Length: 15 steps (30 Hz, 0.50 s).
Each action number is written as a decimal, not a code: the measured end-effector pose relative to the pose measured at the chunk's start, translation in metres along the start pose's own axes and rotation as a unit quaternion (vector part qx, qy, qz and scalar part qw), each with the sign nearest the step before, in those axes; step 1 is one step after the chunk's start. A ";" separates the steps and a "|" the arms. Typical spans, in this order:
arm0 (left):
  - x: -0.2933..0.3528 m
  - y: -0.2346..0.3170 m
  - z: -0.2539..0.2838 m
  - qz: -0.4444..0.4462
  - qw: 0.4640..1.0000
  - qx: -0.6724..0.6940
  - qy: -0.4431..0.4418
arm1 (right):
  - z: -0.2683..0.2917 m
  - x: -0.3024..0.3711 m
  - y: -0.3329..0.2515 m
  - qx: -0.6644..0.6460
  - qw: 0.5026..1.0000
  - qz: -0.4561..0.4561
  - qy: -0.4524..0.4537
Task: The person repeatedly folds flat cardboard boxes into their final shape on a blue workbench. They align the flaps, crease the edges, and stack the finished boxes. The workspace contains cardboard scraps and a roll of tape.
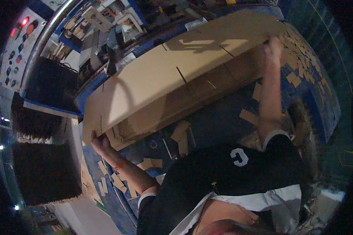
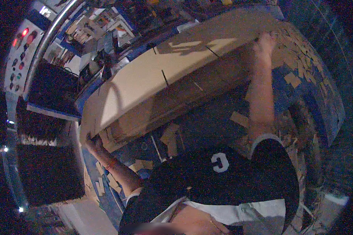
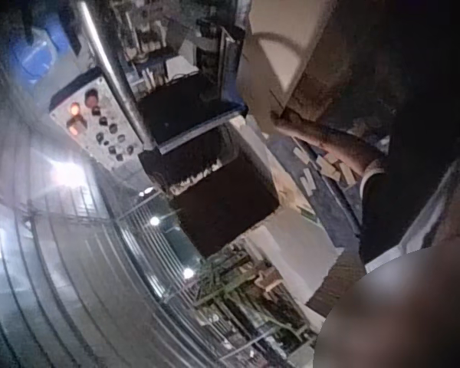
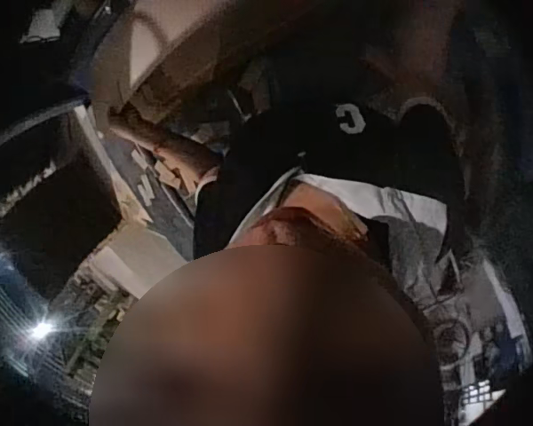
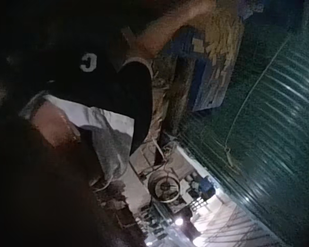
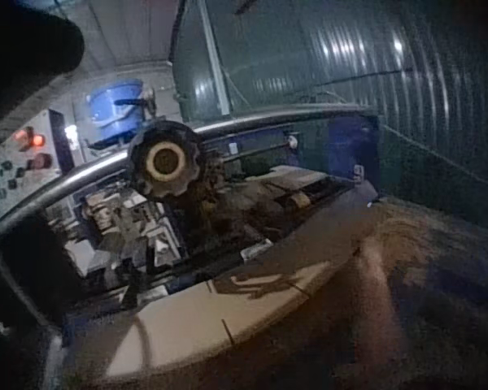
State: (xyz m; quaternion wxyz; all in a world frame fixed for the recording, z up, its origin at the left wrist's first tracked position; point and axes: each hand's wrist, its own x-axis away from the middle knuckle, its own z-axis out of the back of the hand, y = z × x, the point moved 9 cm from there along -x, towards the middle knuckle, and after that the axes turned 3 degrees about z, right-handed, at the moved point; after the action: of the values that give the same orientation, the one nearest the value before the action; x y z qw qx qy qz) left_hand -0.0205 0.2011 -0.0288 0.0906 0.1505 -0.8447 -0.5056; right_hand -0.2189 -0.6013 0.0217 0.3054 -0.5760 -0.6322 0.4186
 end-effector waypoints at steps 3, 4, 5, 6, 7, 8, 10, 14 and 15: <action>0.028 0.032 -0.010 -0.155 0.954 -0.254 0.032 | -0.018 0.062 -0.088 -0.077 0.972 0.190 -0.111; 0.061 0.050 -0.040 -0.310 0.817 -0.487 -0.008 | -0.019 0.088 -0.103 -0.026 0.967 0.209 -0.142; 0.092 0.044 -0.071 -0.410 0.598 -0.688 -0.029 | -0.018 0.118 -0.112 0.025 0.955 0.232 -0.184; 0.099 0.042 -0.066 -0.331 0.750 -0.572 -0.032 | -0.014 0.153 -0.100 0.284 0.903 0.207 -0.246; 0.109 0.026 -0.055 -0.217 0.869 -0.445 -0.012 | -0.031 0.187 -0.091 0.323 0.836 0.273 -0.350; 0.121 0.006 -0.056 -0.123 0.948 -0.293 -0.023 | -0.044 0.232 -0.085 0.276 0.748 0.363 -0.483; 0.145 -0.004 -0.082 -0.128 0.925 -0.352 -0.065 | -0.039 0.310 -0.049 0.281 0.493 0.490 -0.661; 0.193 -0.019 -0.161 -0.314 0.751 -0.481 -0.325 | -0.031 0.326 -0.007 0.303 0.459 0.470 -0.690; 0.199 -0.036 -0.170 -0.315 0.659 -0.571 -0.375 | -0.030 0.326 -0.002 0.306 0.453 0.472 -0.691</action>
State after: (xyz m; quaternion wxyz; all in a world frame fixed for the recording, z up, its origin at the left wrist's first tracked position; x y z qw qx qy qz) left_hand -0.1493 -0.0243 0.0197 -0.3301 0.1239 -0.2548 -0.9004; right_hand -0.2430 -0.2755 0.0057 -0.3200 -0.1764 -0.0971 0.9258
